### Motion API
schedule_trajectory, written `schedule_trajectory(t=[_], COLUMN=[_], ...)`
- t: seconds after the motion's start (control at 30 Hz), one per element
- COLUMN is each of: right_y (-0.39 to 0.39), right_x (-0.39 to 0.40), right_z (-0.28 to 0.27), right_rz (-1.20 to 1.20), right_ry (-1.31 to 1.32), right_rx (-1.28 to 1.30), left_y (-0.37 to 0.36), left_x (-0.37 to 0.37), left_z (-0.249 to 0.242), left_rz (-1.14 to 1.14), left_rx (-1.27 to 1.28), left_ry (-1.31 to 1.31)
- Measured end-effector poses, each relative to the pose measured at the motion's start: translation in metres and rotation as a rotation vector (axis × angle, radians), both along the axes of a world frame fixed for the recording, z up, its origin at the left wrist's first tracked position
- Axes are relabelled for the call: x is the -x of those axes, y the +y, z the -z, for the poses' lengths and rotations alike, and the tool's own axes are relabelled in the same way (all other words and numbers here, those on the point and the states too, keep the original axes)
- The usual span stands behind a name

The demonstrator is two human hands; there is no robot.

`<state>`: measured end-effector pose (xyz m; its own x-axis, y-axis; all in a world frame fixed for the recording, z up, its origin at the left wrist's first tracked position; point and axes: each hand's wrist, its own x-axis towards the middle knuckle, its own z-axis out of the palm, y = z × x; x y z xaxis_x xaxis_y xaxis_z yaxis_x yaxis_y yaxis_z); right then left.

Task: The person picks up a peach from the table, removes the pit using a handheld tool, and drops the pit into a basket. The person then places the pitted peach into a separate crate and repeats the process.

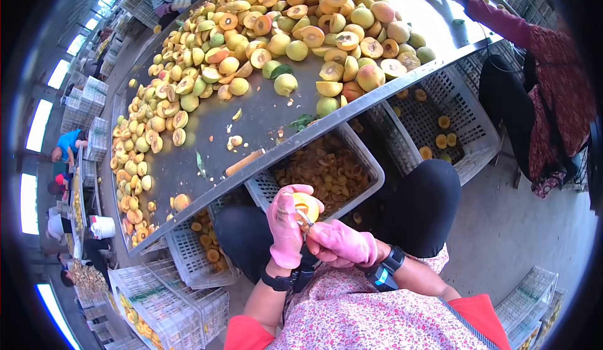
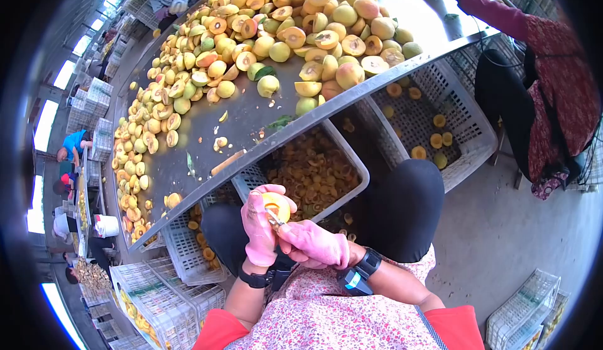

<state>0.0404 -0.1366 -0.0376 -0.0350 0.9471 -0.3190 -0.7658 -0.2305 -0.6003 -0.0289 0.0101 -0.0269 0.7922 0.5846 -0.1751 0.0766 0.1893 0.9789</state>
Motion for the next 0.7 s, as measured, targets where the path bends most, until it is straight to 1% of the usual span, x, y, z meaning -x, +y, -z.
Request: schedule_trajectory(t=[0.1, 0.17, 0.2, 0.23, 0.27, 0.3, 0.37, 0.4, 0.43, 0.5, 0.53, 0.57, 0.6, 0.63, 0.67, 0.7], right_y=[-0.002, -0.003, -0.003, -0.004, -0.004, -0.004, -0.005, -0.006, -0.002, 0.001, 0.011, 0.023, 0.016, 0.012, 0.005, 0.005], right_x=[0.000, 0.002, 0.003, 0.003, 0.002, 0.002, 0.002, -0.001, -0.005, -0.012, -0.021, -0.009, -0.004, -0.005, -0.004, -0.004], right_z=[0.001, 0.002, 0.002, 0.002, 0.002, 0.005, 0.011, 0.010, 0.013, 0.013, 0.022, 0.082, 0.085, 0.088, 0.094, 0.100], right_rz=[0.013, 0.005, 0.002, 0.026, 0.052, 0.053, 0.067, 0.130, 0.200, 0.415, 0.369, 0.441, 0.178, -0.098, -0.133, -0.176], right_ry=[0.071, 0.260, 0.260, 0.342, 0.420, 0.416, 0.579, 0.586, 0.534, 0.220, -0.147, -0.776, -1.098, -1.407, -1.370, -1.328], right_rx=[-0.035, -0.064, -0.063, -0.128, -0.194, -0.196, -0.284, -0.256, -0.302, -0.009, 0.180, 0.200, 0.406, 0.614, 0.619, 0.626], left_y=[-0.008, -0.011, -0.012, -0.014, -0.016, -0.013, -0.003, 0.003, 0.012, 0.020, 0.026, 0.035, 0.045, 0.060, 0.078, 0.089], left_x=[-0.004, -0.006, -0.008, -0.010, -0.012, -0.016, -0.024, -0.026, -0.020, -0.018, -0.011, 0.000, 0.015, 0.036, 0.061, 0.080], left_z=[-0.002, -0.003, -0.005, -0.007, -0.011, -0.011, -0.007, -0.003, -0.010, -0.012, -0.016, -0.022, -0.029, -0.039, -0.041, -0.056], left_rz=[-0.047, -0.050, -0.043, -0.035, -0.039, -0.038, -0.113, -0.144, -0.097, -0.132, -0.170, -0.205, -0.304, -0.392, -0.500, -0.594], left_rx=[-0.038, -0.041, -0.013, 0.014, -0.004, -0.006, 0.115, 0.144, 0.170, 0.149, 0.155, 0.157, 0.025, -0.051, -0.149, -0.322], left_ry=[-0.046, -0.045, -0.095, -0.146, -0.128, -0.131, -0.117, -0.140, -0.083, -0.144, -0.157, -0.173, -0.146, -0.120, -0.115, 0.008])
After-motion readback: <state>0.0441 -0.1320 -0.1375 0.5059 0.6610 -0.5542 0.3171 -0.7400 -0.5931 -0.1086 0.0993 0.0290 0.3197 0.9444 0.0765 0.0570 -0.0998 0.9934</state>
